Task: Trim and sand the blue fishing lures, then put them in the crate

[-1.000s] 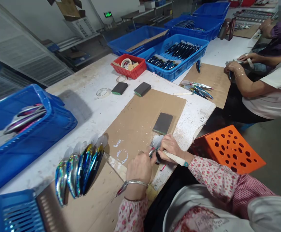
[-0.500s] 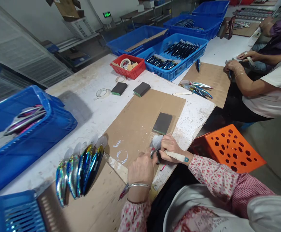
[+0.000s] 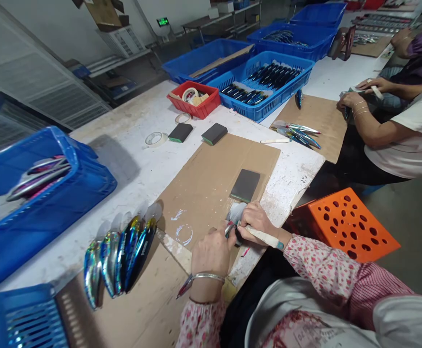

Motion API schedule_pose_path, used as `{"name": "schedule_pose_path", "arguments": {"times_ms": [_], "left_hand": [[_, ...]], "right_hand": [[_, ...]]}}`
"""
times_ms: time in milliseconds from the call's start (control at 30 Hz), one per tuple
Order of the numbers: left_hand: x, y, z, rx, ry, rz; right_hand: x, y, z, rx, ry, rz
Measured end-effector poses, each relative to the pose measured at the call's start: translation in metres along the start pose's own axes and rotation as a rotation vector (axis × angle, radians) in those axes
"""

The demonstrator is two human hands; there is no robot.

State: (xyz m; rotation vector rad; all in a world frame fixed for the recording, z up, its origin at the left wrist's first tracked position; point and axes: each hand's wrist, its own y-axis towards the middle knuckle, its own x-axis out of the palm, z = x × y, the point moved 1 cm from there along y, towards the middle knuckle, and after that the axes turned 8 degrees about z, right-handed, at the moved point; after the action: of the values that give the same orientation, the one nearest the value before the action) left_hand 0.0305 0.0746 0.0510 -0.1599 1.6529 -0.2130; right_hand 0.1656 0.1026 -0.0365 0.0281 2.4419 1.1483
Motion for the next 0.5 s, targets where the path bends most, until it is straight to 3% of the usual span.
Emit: {"name": "schedule_pose_path", "arguments": {"times_ms": [300,500], "left_hand": [[0.0013,-0.0016,0.0017,-0.002,0.008,-0.009],[0.0028,-0.0023,0.0015,-0.003,0.032,0.019]], "right_hand": [[0.0000,0.0011,-0.0011,-0.009,-0.052,-0.083],[0.0001,-0.0024,0.0038,0.029,0.039,-0.023]]}}
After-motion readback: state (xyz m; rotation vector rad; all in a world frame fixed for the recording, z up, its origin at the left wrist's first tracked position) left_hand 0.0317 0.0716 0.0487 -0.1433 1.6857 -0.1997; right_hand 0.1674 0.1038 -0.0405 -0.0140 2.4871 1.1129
